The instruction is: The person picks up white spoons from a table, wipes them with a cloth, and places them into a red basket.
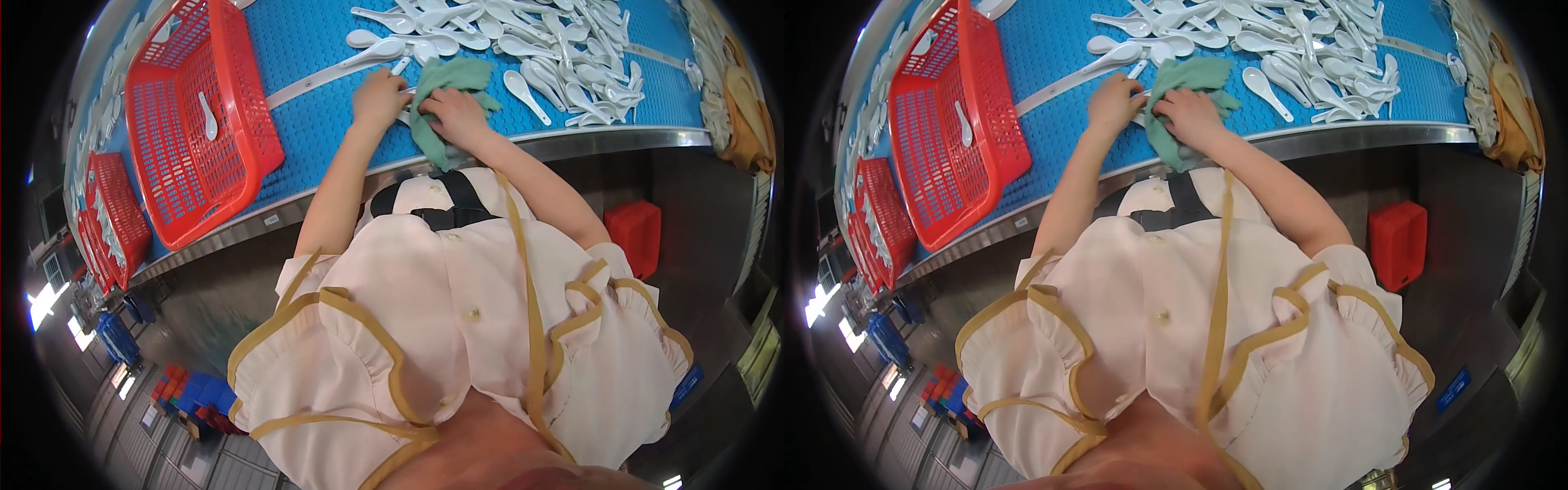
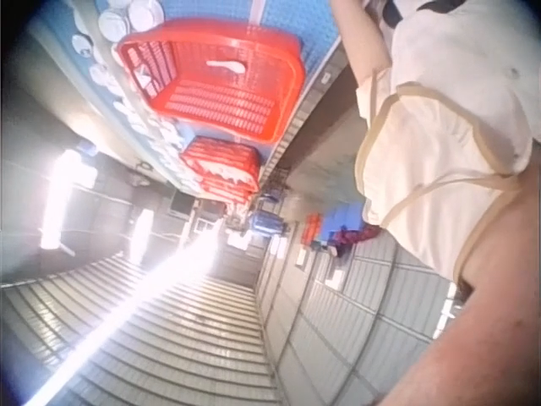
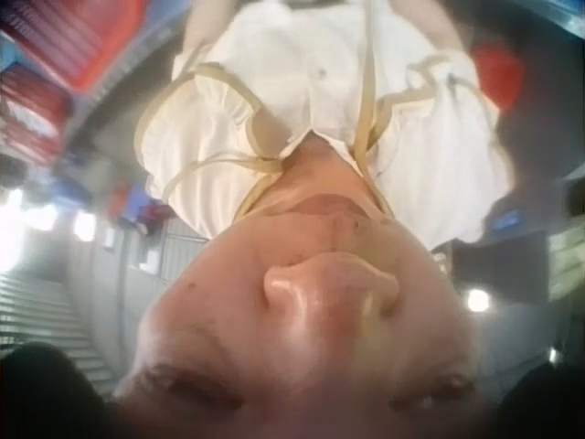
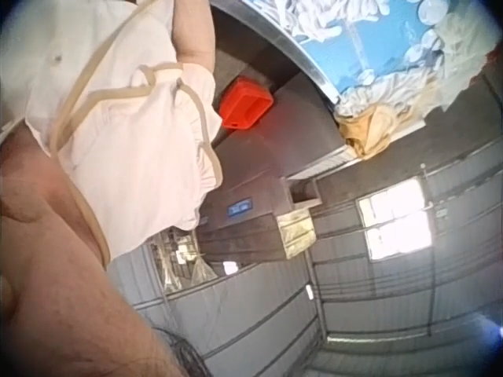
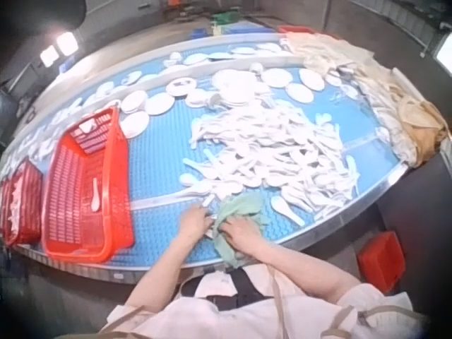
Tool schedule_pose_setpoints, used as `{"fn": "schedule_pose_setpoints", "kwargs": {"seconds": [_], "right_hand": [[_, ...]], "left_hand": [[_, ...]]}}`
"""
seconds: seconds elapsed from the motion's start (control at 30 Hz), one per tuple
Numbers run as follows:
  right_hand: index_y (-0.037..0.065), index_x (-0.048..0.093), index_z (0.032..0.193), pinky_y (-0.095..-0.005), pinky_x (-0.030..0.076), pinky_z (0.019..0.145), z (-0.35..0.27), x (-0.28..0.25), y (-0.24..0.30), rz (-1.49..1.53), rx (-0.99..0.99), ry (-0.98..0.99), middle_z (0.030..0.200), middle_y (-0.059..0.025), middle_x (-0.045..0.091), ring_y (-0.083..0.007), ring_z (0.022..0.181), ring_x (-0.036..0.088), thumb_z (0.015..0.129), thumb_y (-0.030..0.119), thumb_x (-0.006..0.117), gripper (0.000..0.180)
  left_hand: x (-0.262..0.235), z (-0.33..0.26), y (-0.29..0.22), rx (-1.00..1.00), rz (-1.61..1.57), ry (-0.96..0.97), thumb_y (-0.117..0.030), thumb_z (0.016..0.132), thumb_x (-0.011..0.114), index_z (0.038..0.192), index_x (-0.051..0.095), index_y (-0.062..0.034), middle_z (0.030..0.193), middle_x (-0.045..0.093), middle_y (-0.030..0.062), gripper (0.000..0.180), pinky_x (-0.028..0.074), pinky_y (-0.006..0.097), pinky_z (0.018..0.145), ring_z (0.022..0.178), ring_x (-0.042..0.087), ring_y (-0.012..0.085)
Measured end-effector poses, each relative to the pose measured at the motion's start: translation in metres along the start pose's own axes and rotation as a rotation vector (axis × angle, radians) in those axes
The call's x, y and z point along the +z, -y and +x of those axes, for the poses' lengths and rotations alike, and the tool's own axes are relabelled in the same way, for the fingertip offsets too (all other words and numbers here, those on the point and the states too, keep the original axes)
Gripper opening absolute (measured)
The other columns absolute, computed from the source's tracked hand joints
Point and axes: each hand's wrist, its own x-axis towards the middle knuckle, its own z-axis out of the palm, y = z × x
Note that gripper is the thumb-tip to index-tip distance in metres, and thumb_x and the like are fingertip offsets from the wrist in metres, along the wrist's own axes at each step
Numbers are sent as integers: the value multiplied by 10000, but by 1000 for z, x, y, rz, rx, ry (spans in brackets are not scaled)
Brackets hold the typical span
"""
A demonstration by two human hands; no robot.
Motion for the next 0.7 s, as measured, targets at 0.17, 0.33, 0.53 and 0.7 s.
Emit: {"fn": "schedule_pose_setpoints", "kwargs": {"seconds": [0.17,0.33,0.53,0.7], "right_hand": [[120,591,954,-318,435,774,2,-12,-18,600,175,91,929,-20,572,-169,933,540,732,130,641,228],[65,541,1040,-266,433,821,-50,-83,-45,1593,403,-420,984,-38,586,-131,903,553,818,44,561,224],[45,542,1102,-291,449,826,-76,-96,-90,759,689,-397,1007,-57,592,-162,929,560,796,168,643,345],[61,540,1110,-357,453,800,-53,-43,-74,-291,564,-100,1090,-103,542,-282,942,556,685,233,716,492]], "left_hand": [[-6,-20,13,-23,-43,-24,-285,693,697,790,649,-106,841,571,52,209,441,372,681,835,540,251],[-10,-52,24,-85,-120,-123,-242,685,705,801,655,-109,838,610,46,184,450,369,682,816,556,245],[-14,-61,26,-308,-386,-5,-164,692,697,817,628,-132,824,606,45,146,453,350,692,806,559,232],[-5,-62,34,-97,-398,-173,-104,666,716,822,605,-101,834,586,51,191,462,330,696,769,561,220]]}}
